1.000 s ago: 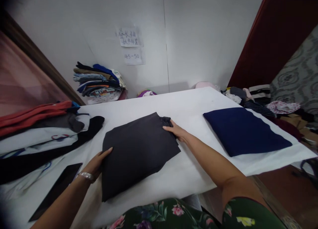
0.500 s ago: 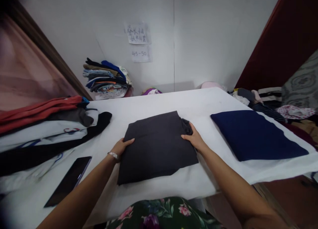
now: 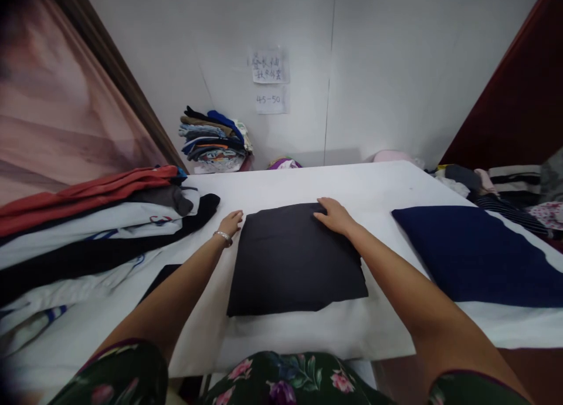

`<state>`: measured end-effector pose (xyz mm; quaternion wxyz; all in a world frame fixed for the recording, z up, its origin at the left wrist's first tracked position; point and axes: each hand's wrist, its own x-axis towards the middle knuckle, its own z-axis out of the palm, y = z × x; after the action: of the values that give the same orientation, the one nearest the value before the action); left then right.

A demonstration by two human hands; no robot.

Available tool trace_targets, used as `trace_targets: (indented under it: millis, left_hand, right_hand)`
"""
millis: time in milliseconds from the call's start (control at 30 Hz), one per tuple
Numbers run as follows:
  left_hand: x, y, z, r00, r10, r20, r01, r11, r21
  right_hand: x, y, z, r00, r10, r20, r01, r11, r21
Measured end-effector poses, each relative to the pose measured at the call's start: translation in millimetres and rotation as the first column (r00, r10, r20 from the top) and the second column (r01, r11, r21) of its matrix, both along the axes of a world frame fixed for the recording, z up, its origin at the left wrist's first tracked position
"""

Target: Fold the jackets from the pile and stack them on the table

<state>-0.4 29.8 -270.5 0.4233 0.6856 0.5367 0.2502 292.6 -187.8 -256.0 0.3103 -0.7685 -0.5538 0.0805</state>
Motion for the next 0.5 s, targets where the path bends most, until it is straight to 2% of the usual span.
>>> trace_targets:
  millis: [100, 167, 333, 500]
  left_hand:
    - [15.6, 12.4, 0.6, 0.995, -0.057, -0.084, 0.064, 0.994, 0.085]
    - [22.9, 17.8, 0.6, 0.981, -0.111, -0.161, 0.129, 0.986, 0.109]
    - [31.3, 32.4, -1.3, 0.895, -0.226, -0.384, 0.29, 0.95, 0.117]
    - [35.2, 45.7, -3.6, 0.759, -0.279, -0.589, 0.4, 0.913, 0.083]
  right_hand:
    - [-5.2, 46.5, 2.4, 0.989, -0.022, 0.149, 0.059, 0.967, -0.247]
    - [-3.3, 65.0, 1.3, 0.979, -0.051, 0.196, 0.116, 0.935, -0.334]
    - [10.0, 76.6, -1.7, 0.962, -0.052, 0.269, 0.157, 0.909, -0.387]
    - [15.4, 71.2, -1.1, 0.923, -0.036, 0.383, 0.202, 0.893, -0.402]
